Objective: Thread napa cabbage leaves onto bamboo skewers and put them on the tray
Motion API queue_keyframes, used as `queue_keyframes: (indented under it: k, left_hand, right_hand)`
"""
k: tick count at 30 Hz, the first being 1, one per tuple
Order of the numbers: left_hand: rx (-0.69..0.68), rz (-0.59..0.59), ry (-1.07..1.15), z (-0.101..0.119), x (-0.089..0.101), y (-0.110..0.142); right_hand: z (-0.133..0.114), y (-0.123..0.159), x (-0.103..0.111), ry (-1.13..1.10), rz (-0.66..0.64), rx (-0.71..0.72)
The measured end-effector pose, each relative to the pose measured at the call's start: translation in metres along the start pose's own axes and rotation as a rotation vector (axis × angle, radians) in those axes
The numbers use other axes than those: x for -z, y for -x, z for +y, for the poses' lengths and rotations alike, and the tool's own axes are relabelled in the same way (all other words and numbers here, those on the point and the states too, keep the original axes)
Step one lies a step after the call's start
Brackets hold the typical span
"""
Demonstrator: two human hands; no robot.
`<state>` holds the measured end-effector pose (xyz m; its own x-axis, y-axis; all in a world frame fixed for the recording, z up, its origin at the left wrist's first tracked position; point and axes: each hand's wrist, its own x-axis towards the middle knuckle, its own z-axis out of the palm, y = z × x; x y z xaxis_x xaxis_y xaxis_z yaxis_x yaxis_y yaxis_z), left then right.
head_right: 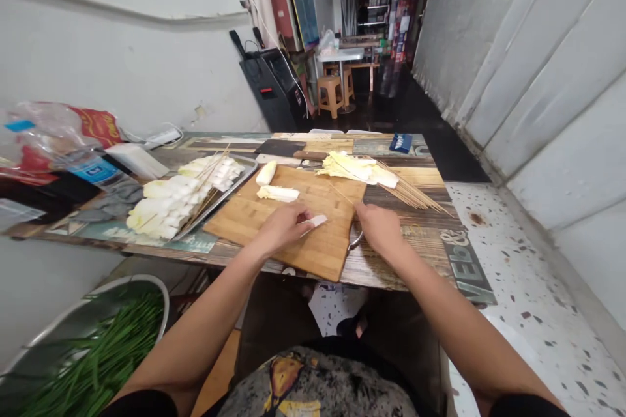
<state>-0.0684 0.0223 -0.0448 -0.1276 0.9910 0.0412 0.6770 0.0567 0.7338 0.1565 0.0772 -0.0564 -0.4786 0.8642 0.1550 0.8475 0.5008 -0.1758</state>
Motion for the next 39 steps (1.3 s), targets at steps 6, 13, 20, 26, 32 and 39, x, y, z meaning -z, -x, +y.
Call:
queue_keyframes:
  k: [6,13,20,26,32,39]
  left_hand:
    - [0.146,0.099,0.497,0.010,0.002,0.021]
    - [0.441,0.073,1.140,0.028,0.000,0.039]
    - [0.434,0.064,1.162,0.039,0.000,0.048]
    - [0.424,0.048,1.142,0.040,-0.002,0.052]
    - [0.424,0.038,1.138,0.041,-0.003,0.055]
    - [0.406,0.044,1.135,0.044,-0.003,0.056]
  right_hand:
    - [-0.003,0.060,0.020,-0.139,0.230,0.132]
    - [-0.007,0.103,0.028,0.077,0.404,0.334]
    - [-0.009,0.101,0.032,-0.009,0.410,0.321]
    - [-0.013,0.100,0.035,0.097,0.466,0.322]
    - [-0.013,0.100,0.039,0.113,0.452,0.313]
    - [-0.012,0.100,0.038,0.100,0.437,0.328]
